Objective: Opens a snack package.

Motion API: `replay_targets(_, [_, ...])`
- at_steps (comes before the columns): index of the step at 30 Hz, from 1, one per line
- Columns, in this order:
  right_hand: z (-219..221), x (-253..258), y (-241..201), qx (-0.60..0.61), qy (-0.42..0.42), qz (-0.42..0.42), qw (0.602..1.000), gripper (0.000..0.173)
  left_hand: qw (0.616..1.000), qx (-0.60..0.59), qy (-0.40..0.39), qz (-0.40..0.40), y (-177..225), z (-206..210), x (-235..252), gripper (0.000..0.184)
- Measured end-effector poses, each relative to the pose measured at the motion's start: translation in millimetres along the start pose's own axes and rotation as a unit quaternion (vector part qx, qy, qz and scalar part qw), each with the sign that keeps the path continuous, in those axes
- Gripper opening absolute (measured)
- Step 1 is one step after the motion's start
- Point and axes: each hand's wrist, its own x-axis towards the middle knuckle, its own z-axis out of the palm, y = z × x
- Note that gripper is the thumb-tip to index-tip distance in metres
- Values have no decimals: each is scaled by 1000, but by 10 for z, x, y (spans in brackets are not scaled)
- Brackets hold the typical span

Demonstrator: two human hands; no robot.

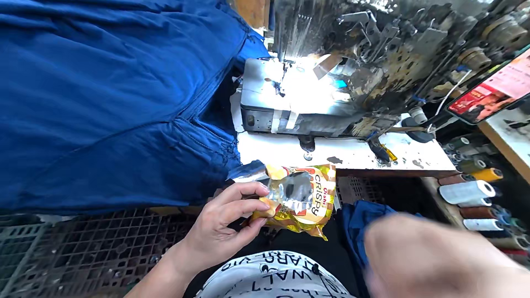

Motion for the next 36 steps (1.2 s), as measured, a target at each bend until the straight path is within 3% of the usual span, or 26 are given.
replay_targets(3, [7, 48, 617, -284, -4, 41, 958, 21, 999, -9, -40, 4, 33, 3, -4, 19])
replay_targets(7, [181, 98, 972, -393, -112, 85, 909, 19, 996, -14, -83, 10, 31, 11, 7, 14])
replay_targets(15, [207, 98, 1106, -359, -143, 49, 921, 23, 996, -8, -86, 2, 16, 8, -3, 13])
replay_targets(21, [165, 92, 1191, -243, -130, 142, 951, 20, 996, -7, -92, -7, -9, 48, -4, 14])
replay_targets(28, [98, 129, 1275, -213, -7, 239, 947, 20, 998, -9, -69, -2, -34, 91, -64, 10])
replay_targets(32, [124, 136, 1262, -256, 58, 292, 920, 18, 998, 3, -58, -2, -45, 29, -58, 9])
replay_targets(36, [100, 121, 1244, -222, 98, 365, 899, 16, 999, 13, -32, -25, -75, -30, -67, 11])
